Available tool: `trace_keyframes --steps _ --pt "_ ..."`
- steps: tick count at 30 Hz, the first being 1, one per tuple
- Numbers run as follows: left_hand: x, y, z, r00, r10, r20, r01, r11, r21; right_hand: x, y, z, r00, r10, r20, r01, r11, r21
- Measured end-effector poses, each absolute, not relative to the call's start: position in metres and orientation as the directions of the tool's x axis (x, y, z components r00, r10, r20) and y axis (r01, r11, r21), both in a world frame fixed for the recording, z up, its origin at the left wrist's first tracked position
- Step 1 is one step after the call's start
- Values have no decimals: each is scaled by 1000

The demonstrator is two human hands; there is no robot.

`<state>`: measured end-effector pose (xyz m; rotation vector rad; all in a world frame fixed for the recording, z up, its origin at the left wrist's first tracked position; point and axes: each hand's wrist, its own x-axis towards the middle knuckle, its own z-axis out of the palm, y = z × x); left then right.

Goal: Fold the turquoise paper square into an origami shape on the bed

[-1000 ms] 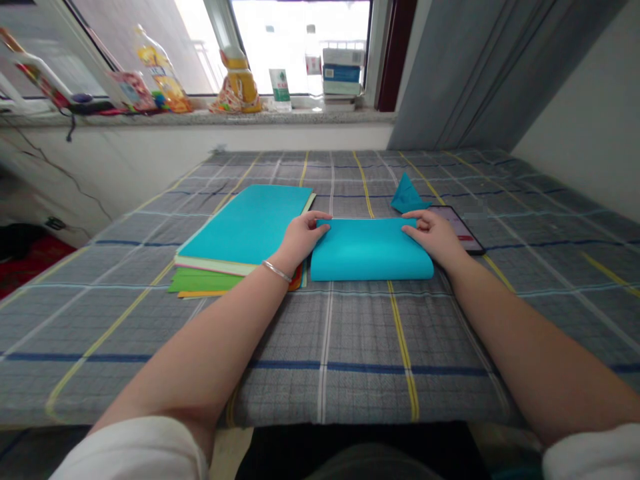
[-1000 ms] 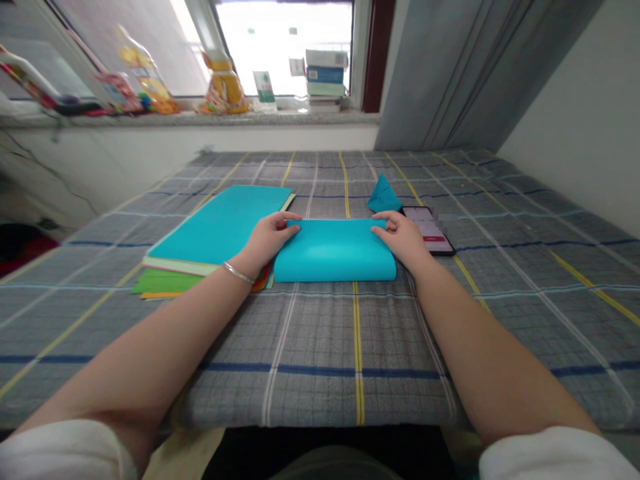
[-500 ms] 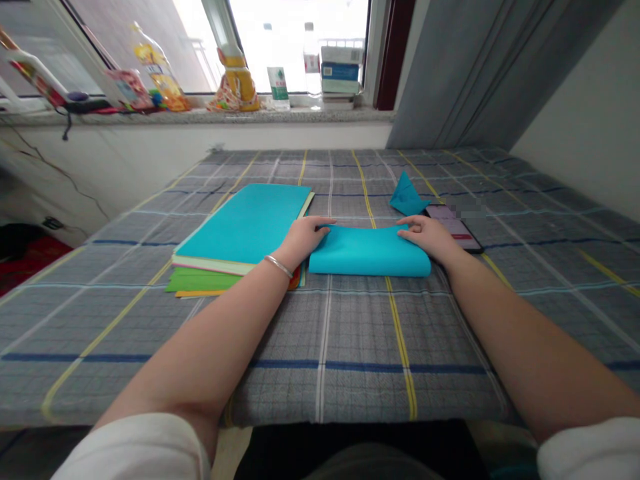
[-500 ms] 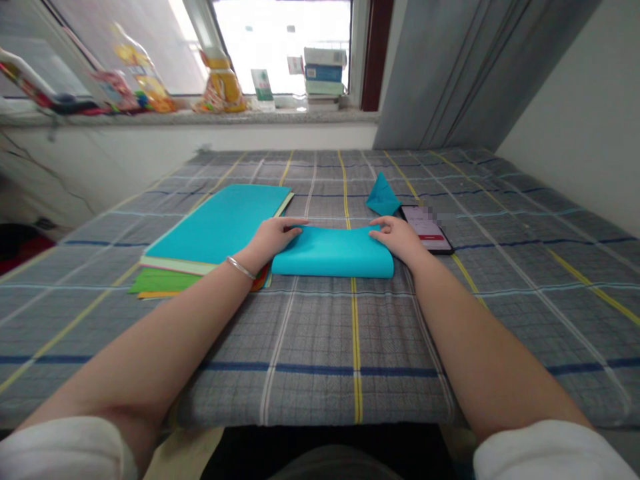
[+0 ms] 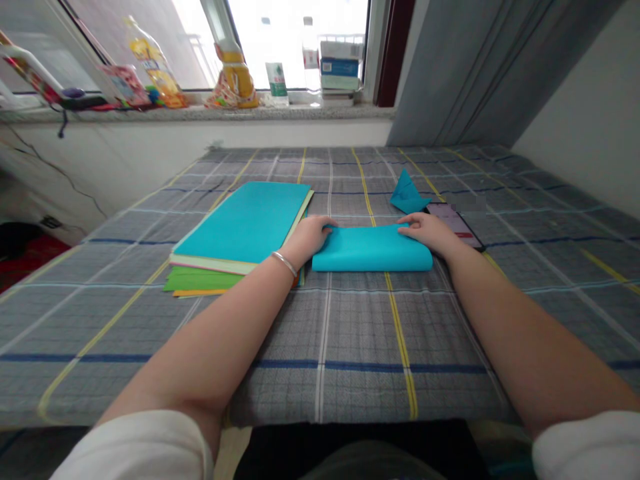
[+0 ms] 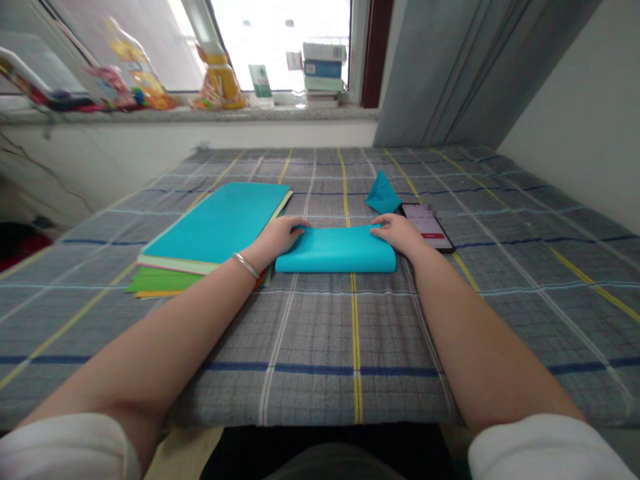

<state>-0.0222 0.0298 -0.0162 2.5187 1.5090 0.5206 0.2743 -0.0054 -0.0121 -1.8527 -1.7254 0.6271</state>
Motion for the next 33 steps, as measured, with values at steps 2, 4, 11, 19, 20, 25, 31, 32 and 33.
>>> trace_keyframes --steps 2,4,11,19,20,25,31,32,33 --pt "-22 29 -16 459 862 214 827 -503 253 275 -4 -13 72 997 4 748 -51 -662" --pt "-21 28 -15 480 852 211 827 -519 216 276 -4 -13 73 997 -1 746 -55 -663" --pt "-21 28 -19 490 843 222 839 -525 141 278 -2 -17 79 997 -3 740 -60 -670" --pt "-17 15 -6 633 720 284 762 -644 -67 280 1 -20 71 997 35 740 -29 -672" --pt "-16 14 -4 661 706 254 739 -671 -59 280 1 -20 68 997 33 740 -28 -671" --pt "-10 9 2 697 698 165 708 -706 -8 278 -1 -18 79 996 34 737 -35 -674" --pt "4 -14 1 589 794 151 808 -585 -72 274 -5 -15 87 996 36 746 -41 -665" --pt "6 -18 0 569 808 153 822 -564 -80 274 -6 -14 89 995 38 746 -41 -664" --pt "8 -22 -2 552 819 158 834 -546 -82 274 -6 -14 91 995 40 746 -41 -665"
